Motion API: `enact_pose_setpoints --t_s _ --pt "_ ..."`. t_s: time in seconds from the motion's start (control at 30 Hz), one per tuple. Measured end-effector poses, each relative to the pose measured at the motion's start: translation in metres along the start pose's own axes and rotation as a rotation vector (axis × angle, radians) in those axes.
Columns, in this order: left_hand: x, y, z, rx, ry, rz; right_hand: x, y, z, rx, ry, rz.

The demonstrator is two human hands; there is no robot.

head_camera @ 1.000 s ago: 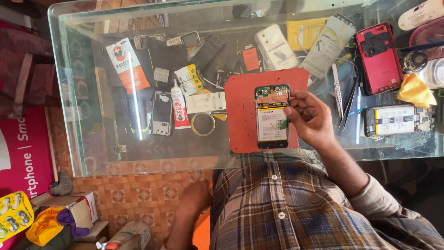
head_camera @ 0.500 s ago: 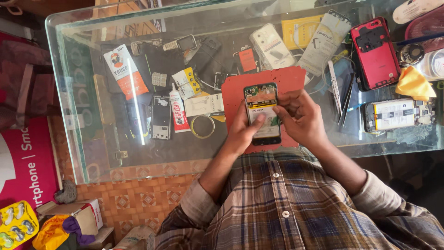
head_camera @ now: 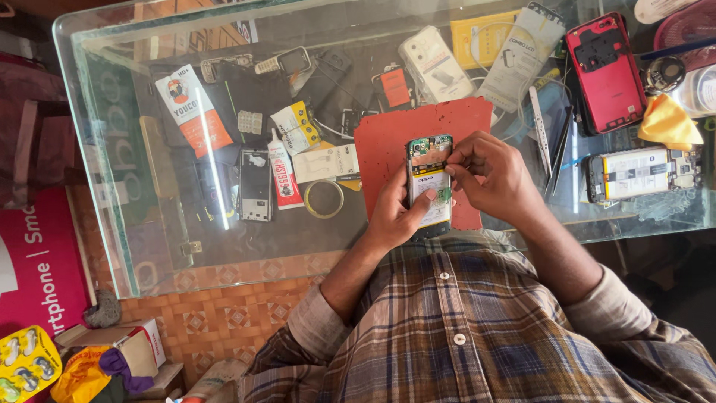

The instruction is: The person disassembles a smartphone on a glass workbench, removes the motherboard, and uses a metal spudger to pry and adjust internal components. They then reinsert the motherboard and continue adjusting internal parts with the spudger.

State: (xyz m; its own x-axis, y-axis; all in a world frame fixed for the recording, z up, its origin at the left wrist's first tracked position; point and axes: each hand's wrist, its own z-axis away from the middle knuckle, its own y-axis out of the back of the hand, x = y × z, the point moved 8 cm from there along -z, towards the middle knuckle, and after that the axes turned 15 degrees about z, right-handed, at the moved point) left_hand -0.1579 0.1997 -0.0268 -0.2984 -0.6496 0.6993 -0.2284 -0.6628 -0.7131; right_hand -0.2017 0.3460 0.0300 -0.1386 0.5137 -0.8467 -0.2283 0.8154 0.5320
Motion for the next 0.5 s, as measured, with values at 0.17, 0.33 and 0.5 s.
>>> enact_pose_setpoints --t_s 0.17,0.33,0.5 --pt "-0.001 0.001 0.002 0.009 0.024 -0.047 0.014 -0.008 -0.003 -0.135 -0.108 -0.082" --pt "-0.002 0.004 0.003 0.033 -0.031 -0.061 -0.036 0.004 0.003 0.097 0.226 0.293" --pt "-0.002 0.002 0.003 0.023 -0.033 -0.048 -0.053 0.007 0.004 0.088 0.206 0.458"
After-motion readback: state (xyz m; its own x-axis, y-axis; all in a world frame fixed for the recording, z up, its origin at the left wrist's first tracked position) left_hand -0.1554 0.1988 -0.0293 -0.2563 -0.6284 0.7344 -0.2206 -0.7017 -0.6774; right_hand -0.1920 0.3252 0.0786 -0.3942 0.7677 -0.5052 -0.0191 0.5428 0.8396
